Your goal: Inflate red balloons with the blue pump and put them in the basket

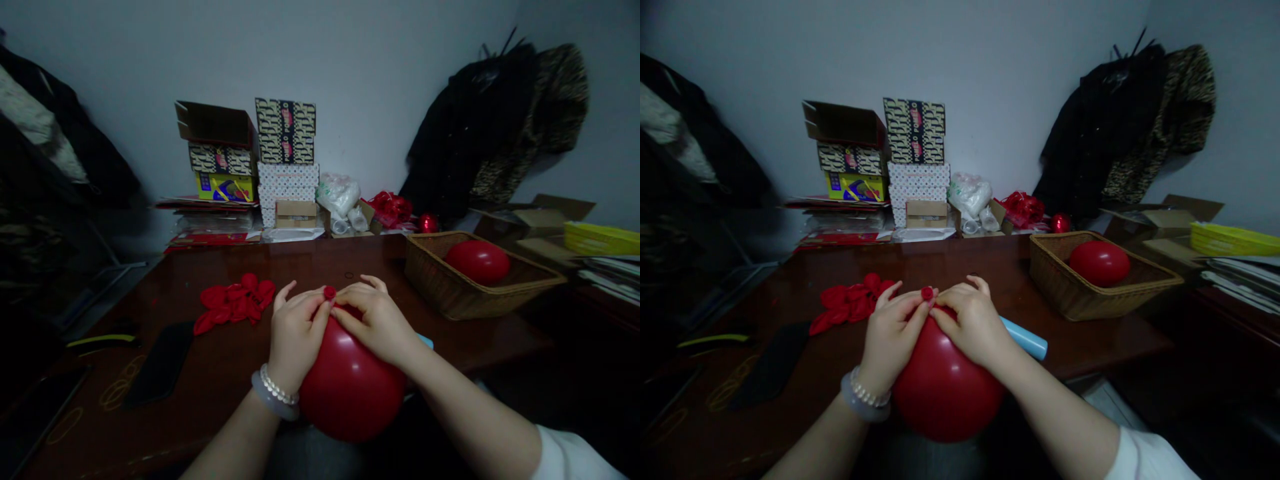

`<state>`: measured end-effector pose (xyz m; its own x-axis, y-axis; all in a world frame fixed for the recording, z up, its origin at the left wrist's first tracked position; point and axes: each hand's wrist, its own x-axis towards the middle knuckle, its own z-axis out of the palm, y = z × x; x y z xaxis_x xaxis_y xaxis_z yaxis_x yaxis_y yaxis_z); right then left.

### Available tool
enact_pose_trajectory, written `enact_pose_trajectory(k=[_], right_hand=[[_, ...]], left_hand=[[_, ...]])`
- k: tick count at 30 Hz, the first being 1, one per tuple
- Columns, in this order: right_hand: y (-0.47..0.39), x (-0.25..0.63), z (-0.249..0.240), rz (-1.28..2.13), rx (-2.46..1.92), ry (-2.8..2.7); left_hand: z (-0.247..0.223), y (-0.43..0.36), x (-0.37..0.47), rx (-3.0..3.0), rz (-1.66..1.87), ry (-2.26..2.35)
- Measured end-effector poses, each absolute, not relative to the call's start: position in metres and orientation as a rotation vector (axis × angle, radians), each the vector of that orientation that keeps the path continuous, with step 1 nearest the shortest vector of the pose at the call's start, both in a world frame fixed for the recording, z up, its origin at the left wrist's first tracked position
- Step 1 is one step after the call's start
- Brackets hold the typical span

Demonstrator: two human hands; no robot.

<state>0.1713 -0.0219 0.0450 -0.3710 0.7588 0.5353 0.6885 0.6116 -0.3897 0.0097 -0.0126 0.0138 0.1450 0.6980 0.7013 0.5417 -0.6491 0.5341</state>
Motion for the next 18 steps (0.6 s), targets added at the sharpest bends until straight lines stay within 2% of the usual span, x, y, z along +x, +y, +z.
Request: enact_pose_trajectory(k=[12, 18], right_hand=[[-0.028, 0.166, 0.045, 0.019, -1.164, -2.118], [-0.035, 0.168, 0.049, 0.083, -1.151, -2.117]], left_hand=[[0.017, -0.015, 0.007, 2.464, 1.634, 1.277], [0.020, -0.016, 0.006, 2.482, 1.602, 1.251]])
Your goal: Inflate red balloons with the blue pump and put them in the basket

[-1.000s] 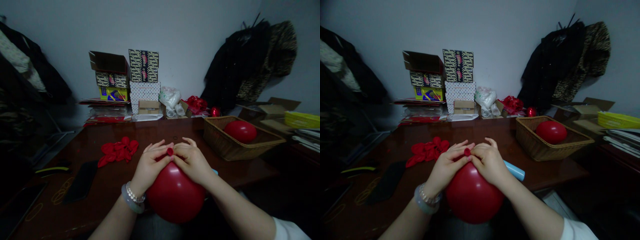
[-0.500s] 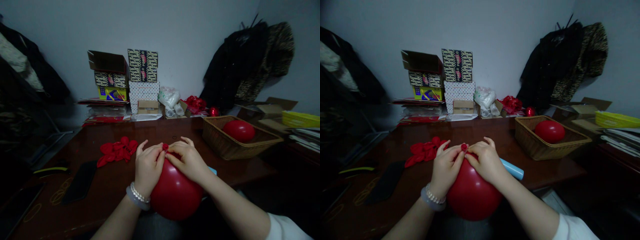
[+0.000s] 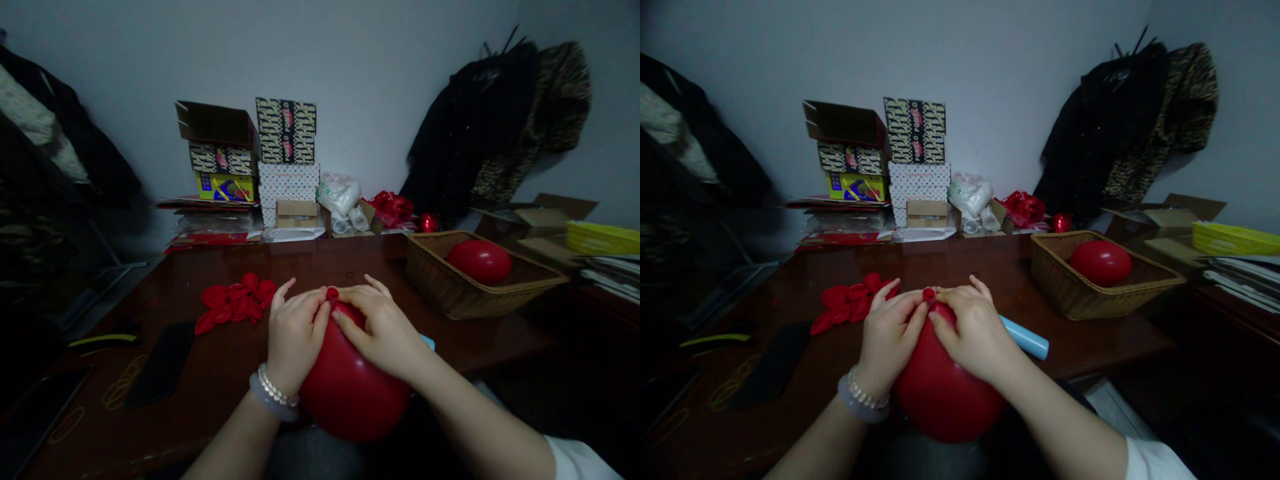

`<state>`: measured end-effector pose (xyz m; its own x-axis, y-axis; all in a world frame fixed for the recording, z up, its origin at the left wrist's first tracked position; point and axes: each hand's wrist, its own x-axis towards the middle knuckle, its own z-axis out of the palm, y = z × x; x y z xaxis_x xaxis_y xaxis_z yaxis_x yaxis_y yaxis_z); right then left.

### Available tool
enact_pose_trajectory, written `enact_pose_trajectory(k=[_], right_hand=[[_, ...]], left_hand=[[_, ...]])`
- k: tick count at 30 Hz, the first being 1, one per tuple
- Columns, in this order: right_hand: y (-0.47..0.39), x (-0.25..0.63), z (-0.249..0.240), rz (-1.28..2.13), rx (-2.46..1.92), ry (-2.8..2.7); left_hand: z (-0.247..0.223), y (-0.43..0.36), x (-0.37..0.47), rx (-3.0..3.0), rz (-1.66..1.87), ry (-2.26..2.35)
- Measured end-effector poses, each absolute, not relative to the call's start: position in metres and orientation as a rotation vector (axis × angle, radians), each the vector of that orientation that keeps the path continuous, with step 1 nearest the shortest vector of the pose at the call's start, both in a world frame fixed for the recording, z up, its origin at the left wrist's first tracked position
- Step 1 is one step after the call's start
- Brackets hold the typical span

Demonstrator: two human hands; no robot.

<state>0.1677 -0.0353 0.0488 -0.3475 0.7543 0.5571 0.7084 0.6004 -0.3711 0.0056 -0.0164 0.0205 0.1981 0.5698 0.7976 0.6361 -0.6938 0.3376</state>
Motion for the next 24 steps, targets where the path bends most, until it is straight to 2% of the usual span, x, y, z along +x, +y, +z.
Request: enact_pose_trajectory(k=[13, 24], right_hand=[[-0.033, 0.182, 0.049, 0.261, -1.047, -1.837], [-0.023, 0.202, 0.076, -0.129, -0.760, -2.294]], left_hand=[[0.029, -0.020, 0.003, -2.511, -1.504, -0.945], [0.034, -0.016, -0.004, -2.650, -1.318, -0.767]])
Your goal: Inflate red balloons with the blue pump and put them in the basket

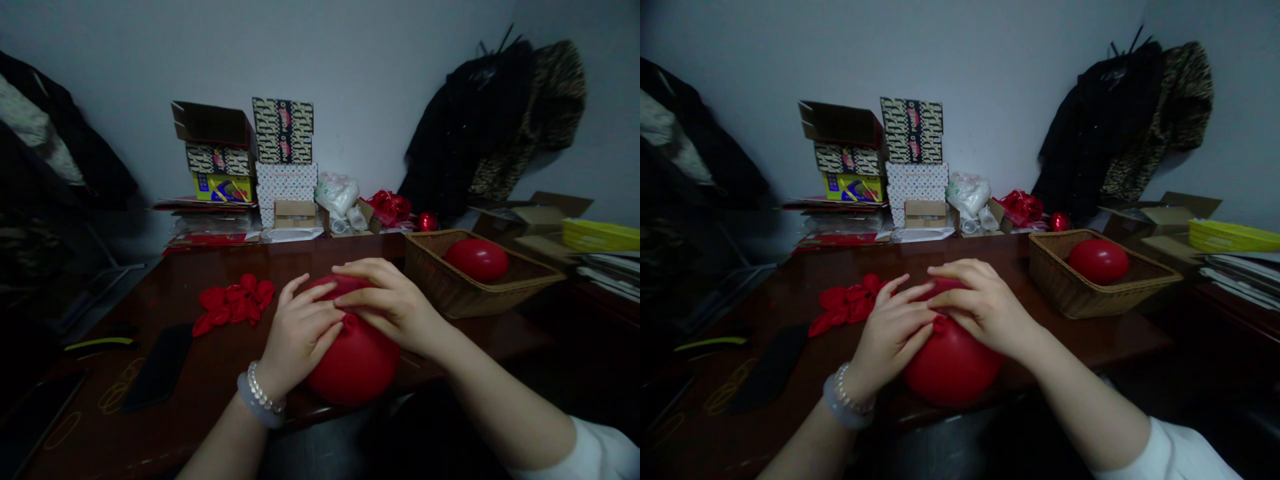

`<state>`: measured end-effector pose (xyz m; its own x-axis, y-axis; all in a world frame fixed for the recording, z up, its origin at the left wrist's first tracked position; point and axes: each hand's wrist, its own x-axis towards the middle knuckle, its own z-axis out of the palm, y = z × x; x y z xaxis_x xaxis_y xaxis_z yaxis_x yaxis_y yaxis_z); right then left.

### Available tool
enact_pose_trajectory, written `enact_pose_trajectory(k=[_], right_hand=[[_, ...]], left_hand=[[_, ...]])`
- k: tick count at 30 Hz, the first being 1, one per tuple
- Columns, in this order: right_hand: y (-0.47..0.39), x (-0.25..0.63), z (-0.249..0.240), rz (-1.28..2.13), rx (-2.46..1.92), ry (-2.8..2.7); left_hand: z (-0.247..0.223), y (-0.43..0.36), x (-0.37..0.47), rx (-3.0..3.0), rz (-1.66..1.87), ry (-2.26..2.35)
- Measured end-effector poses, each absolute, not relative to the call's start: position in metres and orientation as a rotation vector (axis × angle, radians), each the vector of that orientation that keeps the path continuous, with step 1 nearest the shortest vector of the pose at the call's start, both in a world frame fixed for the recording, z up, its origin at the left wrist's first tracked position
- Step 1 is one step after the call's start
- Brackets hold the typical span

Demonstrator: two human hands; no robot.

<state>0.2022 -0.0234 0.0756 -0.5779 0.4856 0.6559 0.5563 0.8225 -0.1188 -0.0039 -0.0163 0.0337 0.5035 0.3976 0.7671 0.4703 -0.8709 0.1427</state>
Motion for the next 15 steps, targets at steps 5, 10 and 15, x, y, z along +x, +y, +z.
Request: enact_pose_trajectory(k=[5, 10, 15], right_hand=[[-0.0216, 0.2013, 0.0723, -0.179, -0.688, -2.409], [-0.0218, 0.1969, 0.0683, -0.123, -0.685, -2.417], [-0.0223, 0.1984, 0.0678, 0.055, -0.655, -2.433]], left_hand=[[0.0353, -0.0161, -0.0054, -2.652, -1.272, -0.769], [0.0360, -0.0158, -0.0055, -2.695, -1.247, -0.824], [0.0362, -0.0139, -0.0052, -2.779, -1.239, -0.869]])
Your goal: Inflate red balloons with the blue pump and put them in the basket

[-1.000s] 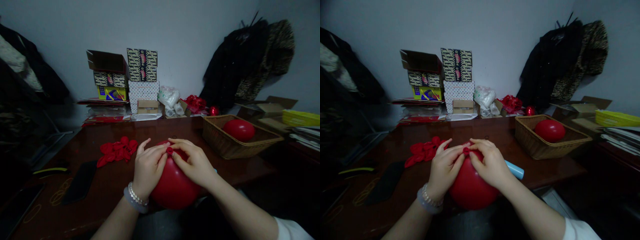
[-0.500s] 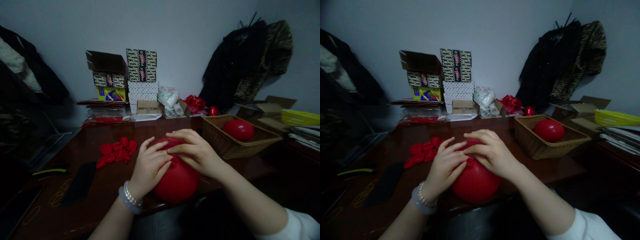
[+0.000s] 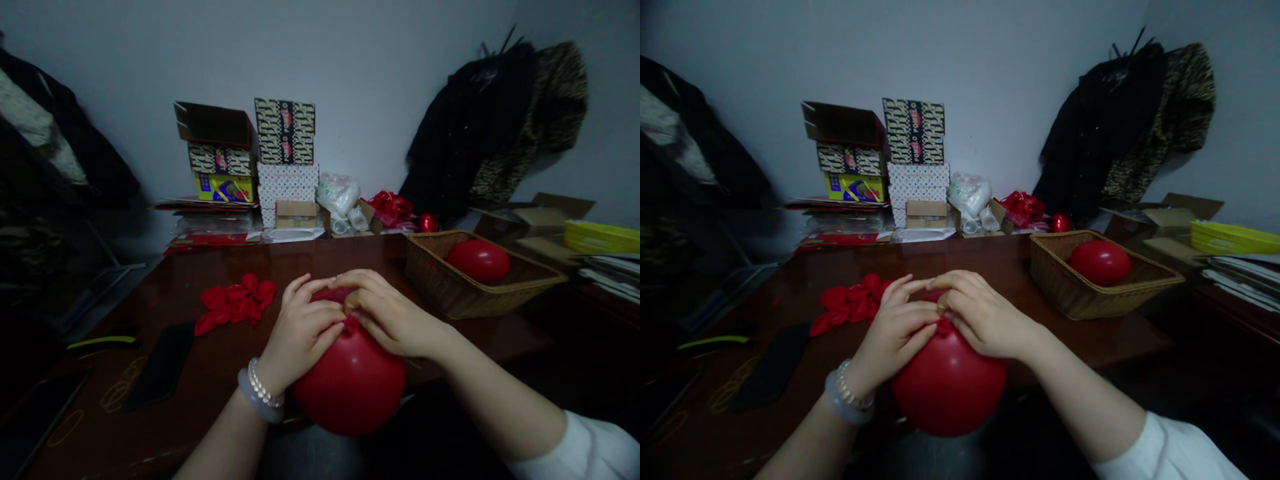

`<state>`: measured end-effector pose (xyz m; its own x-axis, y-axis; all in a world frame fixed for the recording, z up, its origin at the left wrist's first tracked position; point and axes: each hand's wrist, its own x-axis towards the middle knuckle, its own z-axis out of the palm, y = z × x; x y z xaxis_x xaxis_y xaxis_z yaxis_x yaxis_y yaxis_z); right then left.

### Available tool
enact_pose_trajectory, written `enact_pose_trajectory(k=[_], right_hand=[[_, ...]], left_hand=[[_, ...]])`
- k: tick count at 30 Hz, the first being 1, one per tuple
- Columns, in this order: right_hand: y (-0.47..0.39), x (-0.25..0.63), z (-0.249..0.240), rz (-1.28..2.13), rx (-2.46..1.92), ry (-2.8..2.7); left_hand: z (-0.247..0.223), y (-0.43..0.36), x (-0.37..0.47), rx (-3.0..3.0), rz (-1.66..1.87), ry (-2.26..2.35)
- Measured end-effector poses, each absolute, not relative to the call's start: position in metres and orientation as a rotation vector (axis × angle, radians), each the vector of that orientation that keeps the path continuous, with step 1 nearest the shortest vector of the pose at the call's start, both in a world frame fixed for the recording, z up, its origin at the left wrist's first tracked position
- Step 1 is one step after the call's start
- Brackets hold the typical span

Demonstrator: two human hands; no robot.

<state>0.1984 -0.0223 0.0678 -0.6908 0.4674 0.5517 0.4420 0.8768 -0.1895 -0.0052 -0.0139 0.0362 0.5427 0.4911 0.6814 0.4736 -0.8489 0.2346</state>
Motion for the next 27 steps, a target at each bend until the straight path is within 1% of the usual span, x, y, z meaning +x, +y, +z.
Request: enact_pose_trajectory(k=[8, 11, 14, 19, 27], right_hand=[[-0.022, 0.198, 0.060, 0.451, -0.607, -2.297], [-0.018, 0.198, 0.055, 0.535, -0.610, -2.199], [-0.015, 0.200, 0.049, 0.475, -0.662, -2.158], [-0.011, 0.200, 0.042, 0.242, -0.738, -2.158], [-0.010, 0.194, 0.047, 0.028, -0.992, -2.206]], left_hand=[[0.034, -0.010, -0.009, 2.641, 1.229, 0.805], [0.032, -0.008, -0.010, 2.582, 1.260, 0.772], [0.028, -0.005, -0.011, 2.444, 1.332, 0.747], [0.021, 0.000, -0.010, 2.171, 1.444, 0.824], [0.020, 0.000, -0.007, 2.215, 1.427, 1.053]])
